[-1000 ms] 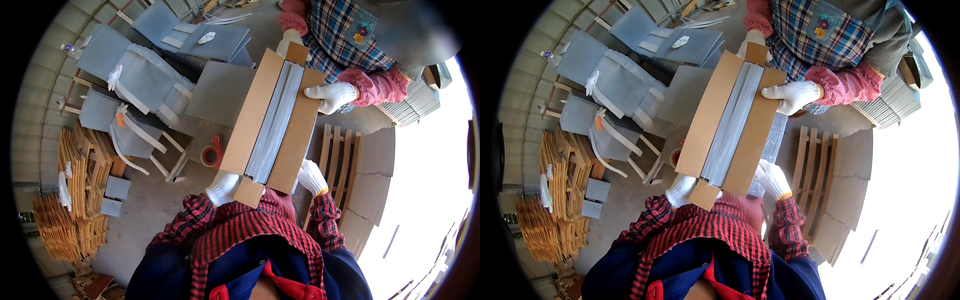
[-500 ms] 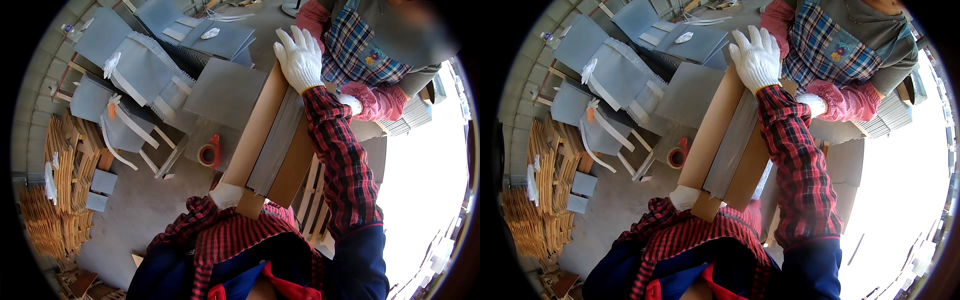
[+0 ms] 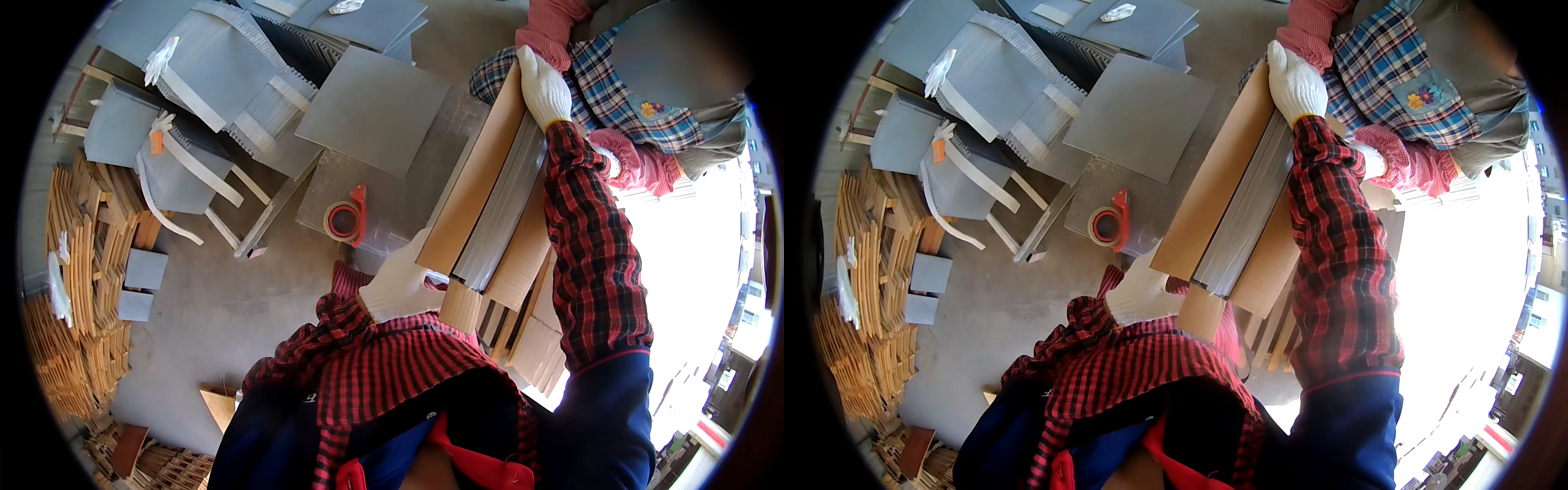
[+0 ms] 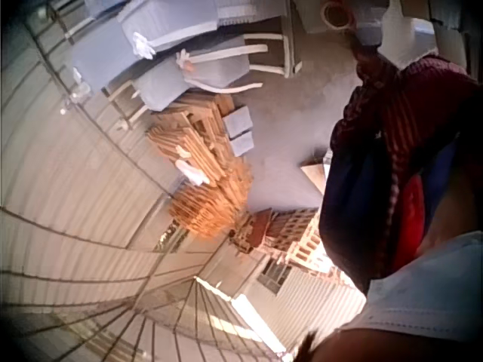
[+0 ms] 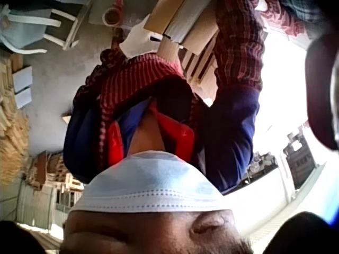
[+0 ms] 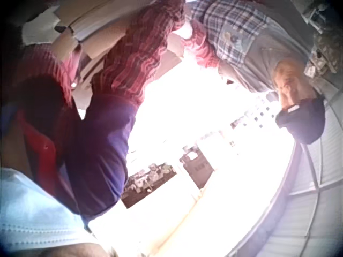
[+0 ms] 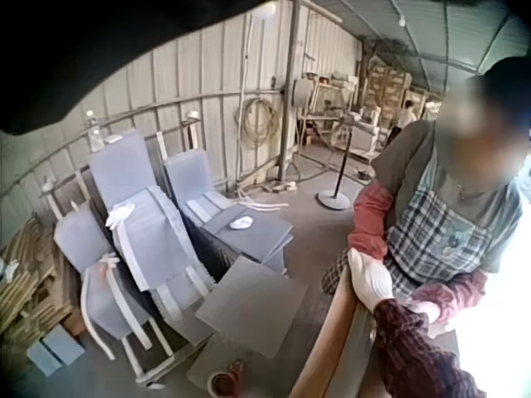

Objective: The person handles gray rectangular panels and cardboard pieces, aligning them and securing them with tape. They repeatedly pick up panels, position them against each other, and apply tape to join edges, working alongside another person in a warehouse-like area.

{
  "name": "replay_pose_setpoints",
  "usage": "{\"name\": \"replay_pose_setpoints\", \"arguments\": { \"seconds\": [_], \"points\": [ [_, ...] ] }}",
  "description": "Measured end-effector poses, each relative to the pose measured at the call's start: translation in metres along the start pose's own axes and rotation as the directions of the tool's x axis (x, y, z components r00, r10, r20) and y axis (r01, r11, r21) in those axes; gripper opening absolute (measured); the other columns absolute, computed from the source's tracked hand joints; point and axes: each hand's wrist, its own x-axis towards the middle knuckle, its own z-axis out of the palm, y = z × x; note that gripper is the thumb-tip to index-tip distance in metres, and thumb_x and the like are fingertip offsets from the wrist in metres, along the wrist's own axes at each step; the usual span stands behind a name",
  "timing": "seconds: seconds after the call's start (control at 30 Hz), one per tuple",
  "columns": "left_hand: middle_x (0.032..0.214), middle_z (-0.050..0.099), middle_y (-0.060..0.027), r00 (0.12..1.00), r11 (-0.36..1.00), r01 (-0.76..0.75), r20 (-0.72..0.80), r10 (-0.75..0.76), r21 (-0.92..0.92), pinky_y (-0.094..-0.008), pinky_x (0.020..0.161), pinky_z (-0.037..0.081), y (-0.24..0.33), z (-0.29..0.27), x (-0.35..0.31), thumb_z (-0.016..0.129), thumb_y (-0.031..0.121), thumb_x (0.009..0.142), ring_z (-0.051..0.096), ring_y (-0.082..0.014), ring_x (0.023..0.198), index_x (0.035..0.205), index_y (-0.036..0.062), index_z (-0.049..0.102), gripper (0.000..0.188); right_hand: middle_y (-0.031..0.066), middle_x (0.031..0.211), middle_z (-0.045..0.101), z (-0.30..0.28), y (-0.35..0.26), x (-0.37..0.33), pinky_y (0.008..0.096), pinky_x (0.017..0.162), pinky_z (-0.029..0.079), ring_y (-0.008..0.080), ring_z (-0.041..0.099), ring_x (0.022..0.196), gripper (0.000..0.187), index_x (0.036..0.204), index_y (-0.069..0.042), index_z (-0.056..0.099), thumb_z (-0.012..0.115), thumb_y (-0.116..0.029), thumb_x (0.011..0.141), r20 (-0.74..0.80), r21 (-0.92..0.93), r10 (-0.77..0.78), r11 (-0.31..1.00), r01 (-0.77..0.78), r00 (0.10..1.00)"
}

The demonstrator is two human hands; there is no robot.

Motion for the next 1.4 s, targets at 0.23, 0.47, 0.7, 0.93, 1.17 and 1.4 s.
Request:
{"name": "replay_pose_setpoints", "arguments": {
  "seconds": [0.23, 0.47, 0.7, 0.93, 1.17, 1.4],
  "points": [
    [0.126, 0.060, -0.0128, 0.995, 0.990, 0.051, 0.093, -0.039, -0.129, -0.0366, 0.096, 0.049, 0.000, -0.020, 0.006, 0.086, 0.023, 0.070, 0.060, -0.0241, 0.113, 0.143, 0.0029, 0.043, 0.087, 0.0245, 0.125, 0.064, -0.019, -0.023, 0.030, 0.0499, 0.106, 0.041, 0.0433, 0.058, 0.118, 0.059, 0.132, -0.009, 0.061, 0.026, -0.048, 0.105, 0.261, -0.337, -0.148, 0.912, 0.234, 0.954],
    [0.133, 0.055, -0.0173, 0.933, 0.959, 0.267, 0.277, -0.232, -0.098, -0.0373, 0.093, 0.051, -0.012, -0.017, 0.018, 0.084, 0.024, 0.071, 0.060, -0.0316, 0.116, 0.141, 0.0042, 0.046, 0.083, 0.0245, 0.122, 0.065, 0.014, 0.009, 0.002, 0.0503, 0.105, 0.041, 0.0429, 0.058, 0.117, 0.056, 0.134, -0.010, 0.059, 0.026, -0.046, 0.106, 0.088, -0.284, -0.126, 0.948, 0.146, 0.988],
    [0.121, 0.060, -0.0132, 0.994, 0.964, 0.087, 0.089, -0.066, -0.251, -0.0349, 0.092, 0.050, 0.000, -0.024, 0.019, 0.087, 0.025, 0.073, 0.061, -0.0240, 0.107, 0.133, 0.0029, 0.052, 0.073, 0.0166, 0.105, 0.071, -0.024, 0.008, 0.033, 0.0461, 0.086, 0.052, 0.0378, 0.065, 0.103, 0.039, 0.117, -0.008, 0.063, 0.036, -0.034, 0.107, 0.002, -0.324, -0.293, 0.904, 0.278, 0.956],
    [0.118, 0.063, -0.0132, 0.998, 0.983, 0.057, 0.046, -0.050, -0.175, -0.0370, 0.085, 0.052, -0.019, -0.008, 0.010, 0.087, 0.026, 0.071, 0.064, -0.0242, 0.103, 0.138, 0.0013, 0.047, 0.082, 0.0127, 0.121, 0.067, 0.021, 0.007, 0.004, 0.0508, 0.093, 0.049, 0.0384, 0.061, 0.110, 0.039, 0.125, -0.014, 0.063, 0.037, -0.033, 0.103, 0.083, -0.318, -0.294, 0.898, 0.305, 0.952],
    [0.109, 0.063, -0.0152, 0.973, 0.974, -0.223, -0.049, 0.225, 0.042, -0.0381, 0.078, 0.053, -0.004, -0.012, 0.013, 0.087, 0.033, 0.071, 0.065, -0.0301, 0.094, 0.123, 0.0008, 0.056, 0.069, 0.0183, 0.138, 0.057, -0.019, 0.026, 0.007, 0.0463, 0.106, 0.043, 0.0382, 0.055, 0.125, 0.046, 0.147, -0.013, 0.045, 0.040, -0.027, 0.104, 0.041, 0.024, -0.340, 0.940, 0.340, 0.939],
    [0.099, 0.070, -0.0101, 1.000, 0.992, 0.001, -0.010, -0.002, -0.125, -0.0320, 0.073, 0.056, -0.007, 0.003, 0.018, 0.090, 0.025, 0.074, 0.069, -0.0194, 0.086, 0.112, -0.0012, 0.063, 0.053, 0.0137, 0.143, 0.056, -0.160, -0.058, -0.133, 0.0434, 0.114, 0.036, 0.0282, 0.054, 0.131, 0.067, 0.144, -0.006, 0.052, 0.029, -0.057, 0.107, -0.094, 0.506, 0.036, 0.863, 0.017, 0.995]
  ]
}}
